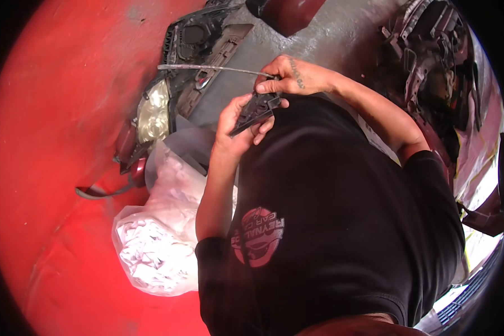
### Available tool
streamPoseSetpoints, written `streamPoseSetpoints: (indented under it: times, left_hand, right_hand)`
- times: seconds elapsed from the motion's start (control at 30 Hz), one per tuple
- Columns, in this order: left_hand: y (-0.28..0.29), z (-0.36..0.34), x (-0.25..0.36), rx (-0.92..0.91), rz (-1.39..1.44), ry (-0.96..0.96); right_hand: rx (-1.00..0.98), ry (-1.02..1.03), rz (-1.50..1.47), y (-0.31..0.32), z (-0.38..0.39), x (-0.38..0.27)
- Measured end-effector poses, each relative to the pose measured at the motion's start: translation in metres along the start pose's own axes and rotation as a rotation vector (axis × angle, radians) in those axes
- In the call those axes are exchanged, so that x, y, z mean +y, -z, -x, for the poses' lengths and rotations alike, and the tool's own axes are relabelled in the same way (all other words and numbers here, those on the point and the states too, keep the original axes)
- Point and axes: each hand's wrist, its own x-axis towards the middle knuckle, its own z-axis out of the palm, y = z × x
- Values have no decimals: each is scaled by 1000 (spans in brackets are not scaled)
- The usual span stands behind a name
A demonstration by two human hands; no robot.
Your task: The person uses a screwdriver to remove a black plastic trim piece from the top of a car door frame. They then move to the front of the vehicle to remove a similar trim piece from the bumper area. Finally, they return to the door to remove another trim piece from the interior side.
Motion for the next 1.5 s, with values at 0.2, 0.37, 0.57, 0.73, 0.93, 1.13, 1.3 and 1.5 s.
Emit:
streamPoseSetpoints:
  times: [0.2, 0.37, 0.57, 0.73, 0.93, 1.13, 1.3, 1.5]
  left_hand:
    - [-1, 7, 4, -93, 219, -74]
    - [-12, 15, -15, 3, 4, -495]
    - [-26, 3, -16, 271, -213, -673]
    - [-37, 0, -16, 313, -275, -716]
    - [-28, 2, -24, 395, -271, -683]
    - [-19, -2, -30, 407, -217, -679]
    - [-25, -2, -27, 371, -153, -696]
    - [-23, -1, -30, 392, -208, -689]
  right_hand:
    - [291, 100, -23, -9, -1, 19]
    - [312, -48, -55, -8, 3, 7]
    - [350, 83, -139, -22, -7, 10]
    - [329, 97, -98, -15, -3, -12]
    - [347, 103, -24, -29, -7, 5]
    - [329, 16, -19, -34, -10, 19]
    - [314, 99, -219, -25, -15, 26]
    - [271, 42, -116, -32, -14, 28]
